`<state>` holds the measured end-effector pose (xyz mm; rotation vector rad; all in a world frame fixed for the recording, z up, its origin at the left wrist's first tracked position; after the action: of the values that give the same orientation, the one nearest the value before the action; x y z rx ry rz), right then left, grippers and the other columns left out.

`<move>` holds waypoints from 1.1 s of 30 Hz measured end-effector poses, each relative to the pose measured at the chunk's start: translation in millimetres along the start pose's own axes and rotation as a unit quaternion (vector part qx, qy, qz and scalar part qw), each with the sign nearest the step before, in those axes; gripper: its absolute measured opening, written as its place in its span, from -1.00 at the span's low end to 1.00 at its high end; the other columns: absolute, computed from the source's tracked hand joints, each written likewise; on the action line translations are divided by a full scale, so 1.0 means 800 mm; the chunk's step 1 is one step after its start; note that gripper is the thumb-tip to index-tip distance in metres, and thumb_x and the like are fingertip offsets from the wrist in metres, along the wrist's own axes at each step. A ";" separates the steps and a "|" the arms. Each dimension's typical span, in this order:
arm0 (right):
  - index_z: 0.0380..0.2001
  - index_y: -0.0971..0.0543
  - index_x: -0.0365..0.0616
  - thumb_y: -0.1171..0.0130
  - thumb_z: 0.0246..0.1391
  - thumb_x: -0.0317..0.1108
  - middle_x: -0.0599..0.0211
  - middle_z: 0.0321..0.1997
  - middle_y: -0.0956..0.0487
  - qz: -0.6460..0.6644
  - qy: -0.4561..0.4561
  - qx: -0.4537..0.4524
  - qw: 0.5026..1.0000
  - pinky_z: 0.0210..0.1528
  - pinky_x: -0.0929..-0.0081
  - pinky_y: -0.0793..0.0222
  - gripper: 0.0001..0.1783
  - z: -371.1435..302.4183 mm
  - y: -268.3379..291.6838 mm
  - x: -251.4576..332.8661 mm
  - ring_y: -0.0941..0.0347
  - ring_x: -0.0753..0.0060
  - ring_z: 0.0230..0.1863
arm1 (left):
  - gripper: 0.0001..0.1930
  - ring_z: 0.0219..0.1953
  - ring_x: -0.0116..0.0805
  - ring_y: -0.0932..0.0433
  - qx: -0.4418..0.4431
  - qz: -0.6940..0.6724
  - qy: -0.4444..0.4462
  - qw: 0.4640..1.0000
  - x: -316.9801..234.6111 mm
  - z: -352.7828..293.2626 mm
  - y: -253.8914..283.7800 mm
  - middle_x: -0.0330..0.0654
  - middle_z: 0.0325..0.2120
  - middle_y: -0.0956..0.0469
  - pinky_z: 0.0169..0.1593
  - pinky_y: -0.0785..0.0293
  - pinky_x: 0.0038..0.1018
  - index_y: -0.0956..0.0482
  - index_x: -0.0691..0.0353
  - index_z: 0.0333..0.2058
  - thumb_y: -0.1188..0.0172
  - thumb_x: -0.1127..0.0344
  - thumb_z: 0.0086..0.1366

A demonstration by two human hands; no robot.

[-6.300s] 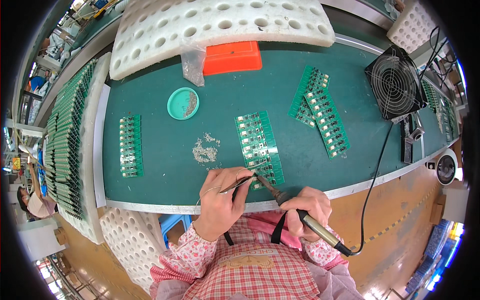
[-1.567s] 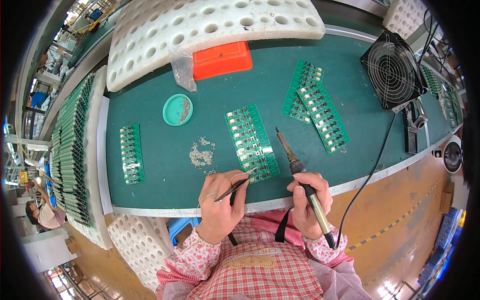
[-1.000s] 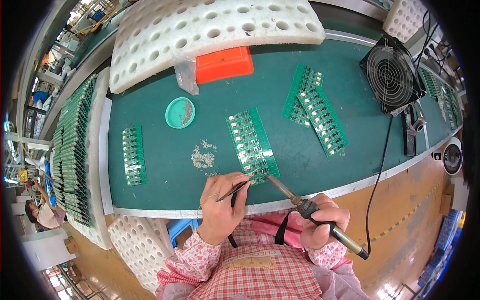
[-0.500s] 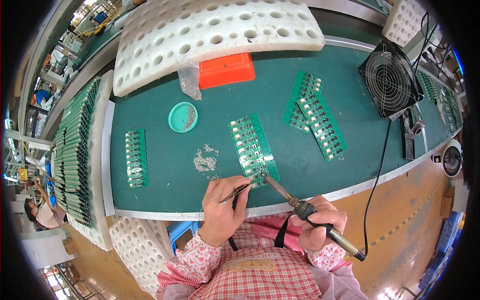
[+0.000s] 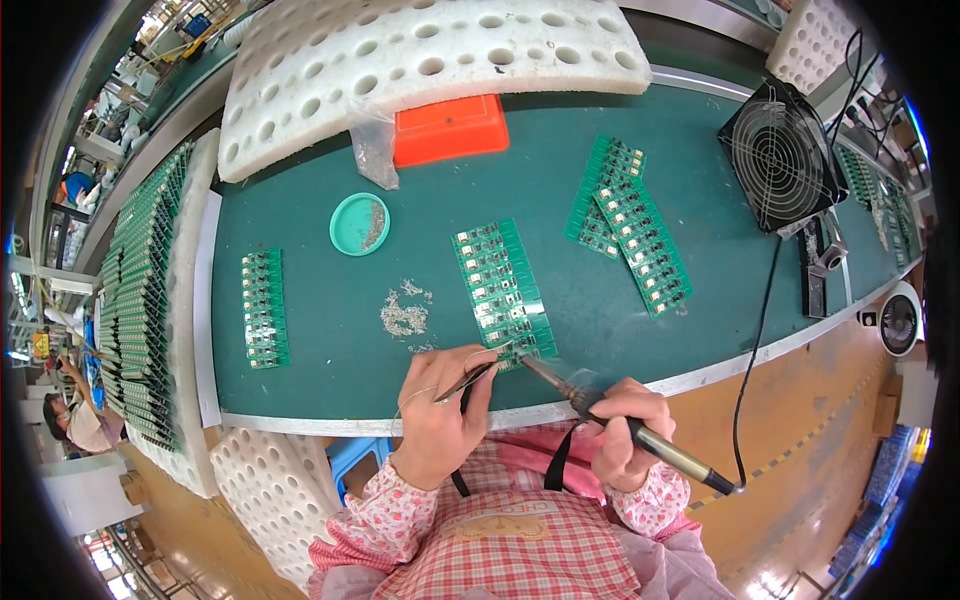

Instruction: The person solders small components onto circuit boards on a workbench using a soldering iron, solder wire, and tweezers.

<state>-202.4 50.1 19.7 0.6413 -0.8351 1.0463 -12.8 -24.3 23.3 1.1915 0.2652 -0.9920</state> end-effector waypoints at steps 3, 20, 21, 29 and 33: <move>-0.31 -0.55 -0.20 -0.19 0.09 -0.47 0.33 -0.64 -0.52 -0.040 -0.025 0.040 0.998 -0.59 0.40 -0.27 -0.92 0.001 -0.008 -0.008 -0.33 0.37 -0.71 | -0.79 -0.30 -0.11 -0.57 -0.002 0.002 -0.002 1.000 0.000 0.000 -0.001 -0.13 -0.29 -0.66 -0.22 -0.49 -0.34 -0.63 0.24 -0.25 -0.31 0.59 0.12; -0.33 -0.57 -0.17 -0.27 0.01 -0.47 0.34 -0.59 -0.54 -0.084 0.044 0.092 0.991 -0.57 0.37 -0.36 -0.88 0.011 -0.019 -0.006 -0.41 0.30 -0.66 | -0.73 -0.29 -0.15 -0.61 0.003 0.000 -0.008 1.000 0.002 -0.001 -0.001 -0.15 -0.28 -0.65 -0.15 -0.46 -0.34 -0.60 0.22 -0.20 -0.33 0.58 0.10; -0.33 -0.57 -0.16 -0.28 0.01 -0.45 0.33 -0.58 -0.55 -0.083 0.050 0.098 0.990 -0.56 0.37 -0.37 -0.87 0.011 -0.020 -0.005 -0.43 0.29 -0.66 | -0.73 -0.28 -0.15 -0.61 0.003 0.000 -0.008 1.000 0.002 -0.001 -0.001 -0.15 -0.28 -0.66 -0.15 -0.46 -0.34 -0.60 0.22 -0.20 -0.33 0.58 0.10; -0.34 -0.57 -0.18 -0.28 0.01 -0.44 0.30 -0.58 -0.55 -0.089 0.064 0.109 0.988 -0.58 0.37 -0.37 -0.87 0.011 -0.019 -0.005 -0.42 0.28 -0.68 | -0.73 -0.28 -0.16 -0.61 0.006 0.002 -0.009 1.000 0.002 -0.001 -0.001 -0.15 -0.28 -0.66 -0.15 -0.46 -0.34 -0.60 0.22 -0.19 -0.34 0.57 0.10; -0.35 -0.57 -0.21 -0.26 0.00 -0.47 0.31 -0.63 -0.52 -0.080 0.075 0.073 0.991 -0.60 0.40 -0.32 -0.88 0.010 -0.013 -0.003 -0.39 0.31 -0.70 | -0.72 -0.29 -0.17 -0.61 0.006 0.003 -0.011 1.000 0.002 -0.001 -0.001 -0.15 -0.28 -0.66 -0.15 -0.46 -0.33 -0.60 0.22 -0.19 -0.33 0.57 0.10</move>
<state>-195.7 39.0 21.6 0.7301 -0.5699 1.0020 -12.4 -24.4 21.6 1.1912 0.2391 -1.0019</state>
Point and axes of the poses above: each hand's wrist, its own z-axis towards the middle knuckle, its own y-axis out of the back of the hand, x = y × z, the point moved 4 cm from there along z, towards the middle knuckle
